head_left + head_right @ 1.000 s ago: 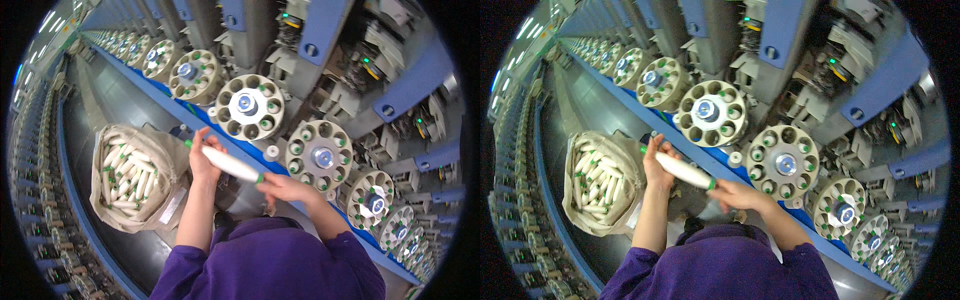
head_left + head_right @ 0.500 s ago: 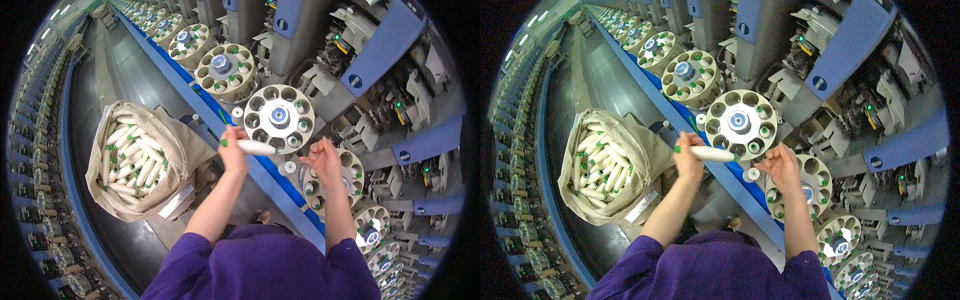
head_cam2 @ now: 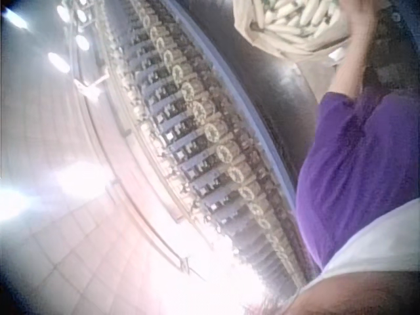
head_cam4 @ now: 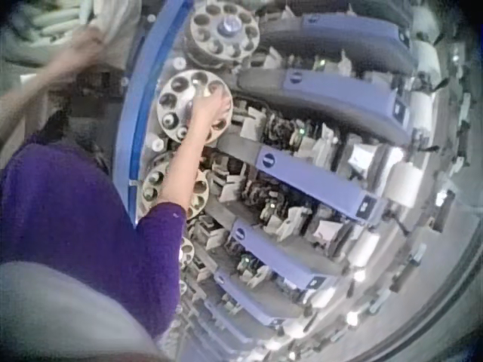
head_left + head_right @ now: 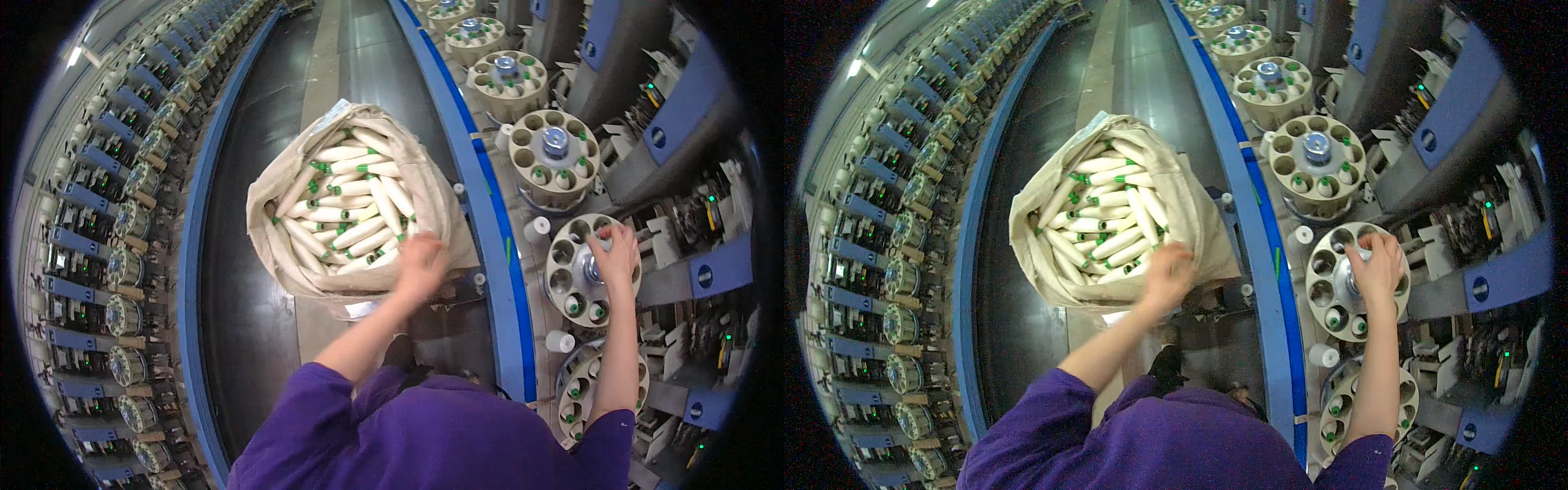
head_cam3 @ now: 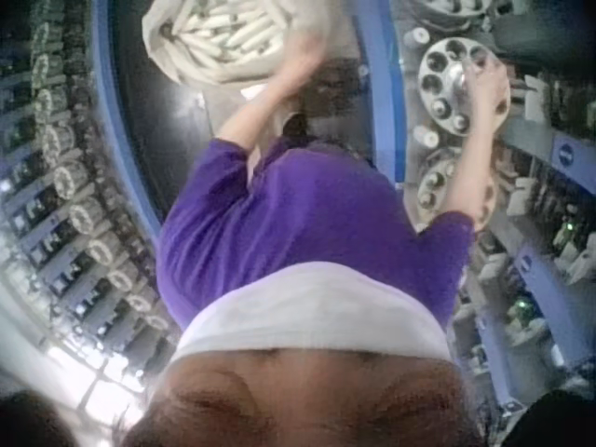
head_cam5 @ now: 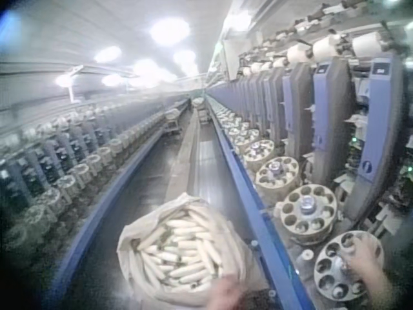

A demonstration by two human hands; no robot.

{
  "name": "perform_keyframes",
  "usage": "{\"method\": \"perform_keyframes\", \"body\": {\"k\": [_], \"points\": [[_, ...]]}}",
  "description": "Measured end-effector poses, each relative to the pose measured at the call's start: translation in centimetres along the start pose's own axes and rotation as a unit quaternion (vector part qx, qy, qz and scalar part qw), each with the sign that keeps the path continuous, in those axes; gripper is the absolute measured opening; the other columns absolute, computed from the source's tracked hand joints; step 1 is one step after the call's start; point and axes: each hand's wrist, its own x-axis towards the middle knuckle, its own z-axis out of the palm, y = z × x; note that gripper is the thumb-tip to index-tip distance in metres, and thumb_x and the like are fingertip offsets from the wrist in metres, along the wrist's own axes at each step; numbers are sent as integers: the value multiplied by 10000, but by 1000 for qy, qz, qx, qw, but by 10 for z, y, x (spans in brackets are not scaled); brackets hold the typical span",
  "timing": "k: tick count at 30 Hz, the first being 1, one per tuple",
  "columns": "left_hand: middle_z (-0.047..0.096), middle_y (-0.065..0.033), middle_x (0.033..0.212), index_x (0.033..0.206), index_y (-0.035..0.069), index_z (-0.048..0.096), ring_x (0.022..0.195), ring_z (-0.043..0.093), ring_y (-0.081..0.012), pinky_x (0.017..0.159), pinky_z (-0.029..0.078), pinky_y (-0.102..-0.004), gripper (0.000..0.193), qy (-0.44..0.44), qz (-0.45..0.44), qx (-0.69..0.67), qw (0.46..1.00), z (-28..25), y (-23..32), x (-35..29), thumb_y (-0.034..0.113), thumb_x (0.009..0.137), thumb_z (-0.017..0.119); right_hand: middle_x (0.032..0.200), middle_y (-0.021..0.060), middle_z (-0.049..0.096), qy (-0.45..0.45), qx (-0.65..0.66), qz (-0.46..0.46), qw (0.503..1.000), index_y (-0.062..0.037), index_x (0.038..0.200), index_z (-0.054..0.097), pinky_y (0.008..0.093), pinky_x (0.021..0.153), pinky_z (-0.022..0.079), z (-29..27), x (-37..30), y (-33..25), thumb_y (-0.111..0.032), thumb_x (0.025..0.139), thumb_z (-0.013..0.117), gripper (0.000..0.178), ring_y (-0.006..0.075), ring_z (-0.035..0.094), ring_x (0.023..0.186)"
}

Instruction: The person repeatedly picks white spools with green tips from a large sack and places them into circular holders on a textile machine. The person also briefly adjusts a thread on the machine before resuming spool placement.

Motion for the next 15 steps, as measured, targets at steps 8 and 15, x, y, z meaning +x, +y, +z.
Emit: {"method": "perform_keyframes", "body": {"k": [8, 15], "points": [[560, -154, 1163, 1184, -19, 505, 1040, 539, -245, 890, 402, -328, 392, 115, -431, 92, 890, -213, -179, 27, 152, 832, 516, 1026, 134, 609, -225, 406, -226, 856, -21, 879, 603, 360, 850, 446, 123, -27, -222, -171, 812, 596, 165, 311, 573, 983], [530, -212, 1198, 1191, -37, 479, 1071, 527, -335, 933, 391, -369, 521, 196, -480, 10, 855, -187, -239, 48, 185, 729, 574, 1156, 138, 545, -167, 47, -210, 962, -98, 1241, 462, 430, 956, 349, 233, -11, -289, -122, 769, 587, 489, 328, 421, 1178]]}}
